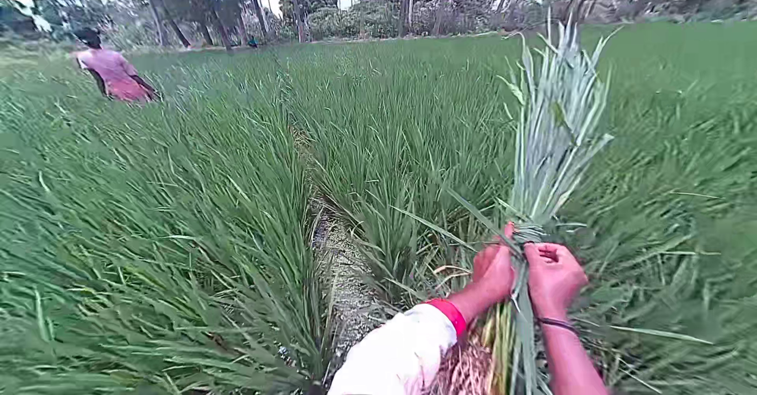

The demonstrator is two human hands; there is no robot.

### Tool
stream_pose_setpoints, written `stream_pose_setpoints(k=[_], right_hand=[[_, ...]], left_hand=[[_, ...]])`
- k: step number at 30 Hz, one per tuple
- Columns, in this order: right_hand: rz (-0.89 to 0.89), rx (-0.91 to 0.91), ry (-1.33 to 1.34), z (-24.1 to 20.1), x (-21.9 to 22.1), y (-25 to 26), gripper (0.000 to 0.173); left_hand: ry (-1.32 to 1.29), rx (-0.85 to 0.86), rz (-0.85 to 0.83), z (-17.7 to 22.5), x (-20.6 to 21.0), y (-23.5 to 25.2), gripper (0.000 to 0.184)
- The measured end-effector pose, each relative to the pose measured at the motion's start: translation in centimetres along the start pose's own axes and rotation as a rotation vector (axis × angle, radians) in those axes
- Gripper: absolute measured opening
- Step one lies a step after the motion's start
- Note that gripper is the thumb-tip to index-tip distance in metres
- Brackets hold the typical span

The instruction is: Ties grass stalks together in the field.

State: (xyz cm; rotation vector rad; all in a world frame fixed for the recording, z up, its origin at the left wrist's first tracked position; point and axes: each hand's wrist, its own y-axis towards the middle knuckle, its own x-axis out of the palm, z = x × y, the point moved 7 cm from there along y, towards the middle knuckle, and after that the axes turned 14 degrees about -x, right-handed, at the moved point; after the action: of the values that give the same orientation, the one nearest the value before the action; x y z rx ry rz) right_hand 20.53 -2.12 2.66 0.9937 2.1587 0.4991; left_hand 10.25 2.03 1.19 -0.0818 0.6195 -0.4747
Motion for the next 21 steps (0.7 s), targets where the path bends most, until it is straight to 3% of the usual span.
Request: stream_pose_setpoints(k=[5, 9, 11, 15, 19, 21], right_hand=[[-0.18, -0.035, 0.083, -1.5, 2.0, -1.3, 0.033], [-0.307, -0.11, 0.128, -2.6, 3.5, -2.0, 0.034], [-0.346, -0.16, 0.07, -3.8, 3.6, -2.1, 0.029], [-0.342, -0.486, -0.085, -7.2, 4.7, -2.8, 0.023], [-0.319, -0.867, -0.093, -9.7, 5.9, -3.4, 0.024], [-0.338, -0.95, -0.056, -11.0, 6.3, -3.4, 0.022]], left_hand=[[-0.085, 0.083, 0.105, -2.4, -0.9, 0.9, 0.053], [-0.069, -0.015, 0.124, -2.4, -3.5, -0.4, 0.052], [-0.071, 0.0, 0.114, -2.5, -4.5, -1.2, 0.06], [-0.068, -0.002, 0.16, -3.4, -6.2, -1.8, 0.081], [-0.065, -0.013, 0.196, -4.9, -8.0, -2.2, 0.092], [-0.076, 0.037, 0.223, -5.8, -8.7, -2.4, 0.094]])
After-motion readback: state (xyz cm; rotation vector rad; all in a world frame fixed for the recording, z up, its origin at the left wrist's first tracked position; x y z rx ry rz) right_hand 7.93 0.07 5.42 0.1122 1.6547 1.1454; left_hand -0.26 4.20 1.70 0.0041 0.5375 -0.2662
